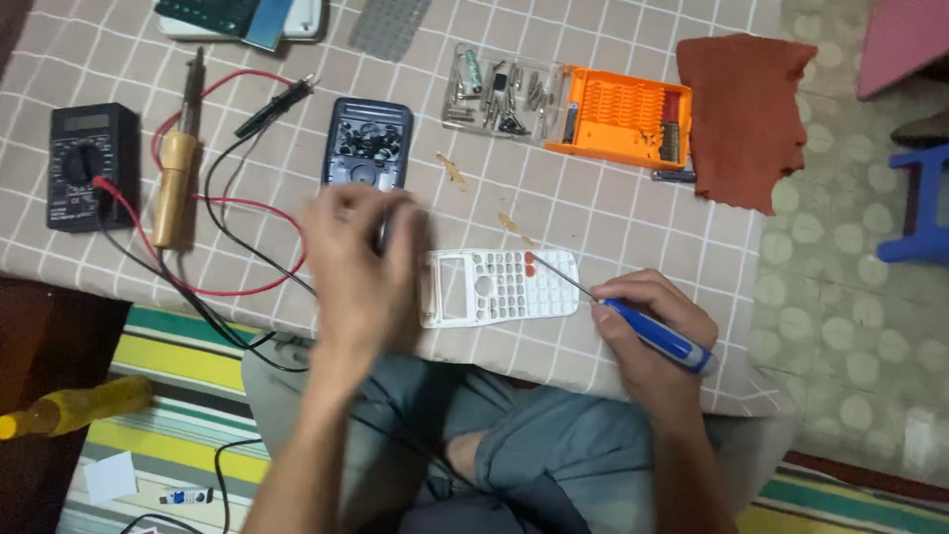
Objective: The person disassembles a scientific calculator and checks its internal components at a workbench.
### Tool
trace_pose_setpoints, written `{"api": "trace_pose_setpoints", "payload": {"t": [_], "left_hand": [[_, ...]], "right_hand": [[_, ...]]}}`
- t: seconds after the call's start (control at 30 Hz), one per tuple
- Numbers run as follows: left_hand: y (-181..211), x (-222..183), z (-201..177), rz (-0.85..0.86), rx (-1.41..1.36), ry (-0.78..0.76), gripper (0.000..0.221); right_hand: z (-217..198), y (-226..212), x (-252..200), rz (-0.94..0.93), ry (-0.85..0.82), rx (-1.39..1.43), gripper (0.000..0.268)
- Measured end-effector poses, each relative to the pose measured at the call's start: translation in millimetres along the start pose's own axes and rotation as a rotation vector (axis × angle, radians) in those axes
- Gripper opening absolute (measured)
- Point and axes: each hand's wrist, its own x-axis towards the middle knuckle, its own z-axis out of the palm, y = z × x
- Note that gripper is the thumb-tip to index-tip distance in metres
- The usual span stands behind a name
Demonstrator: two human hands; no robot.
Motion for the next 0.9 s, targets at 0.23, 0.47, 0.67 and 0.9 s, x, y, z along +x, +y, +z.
{"api": "trace_pose_setpoints", "payload": {"t": [0.23,0.47,0.67,0.9], "left_hand": [[-34.9,18.3,-6.1,0.015,0.050,-0.013,0.014],[36.6,-27.9,-7.2,0.196,-0.173,-0.186,0.030],[49.8,-69.9,13.1,0.217,-0.297,-0.286,0.030],[38.1,-73.4,16.0,0.322,-0.182,-0.294,0.035]], "right_hand": [[-1.7,1.5,-0.4,-0.017,0.009,-0.015,0.012],[-1.2,-2.5,0.8,-0.033,-0.025,0.031,0.009],[-8.4,9.0,-9.5,-0.065,-0.011,0.166,0.011],[-13.1,-7.6,-14.1,-0.085,-0.023,0.166,0.012]]}}
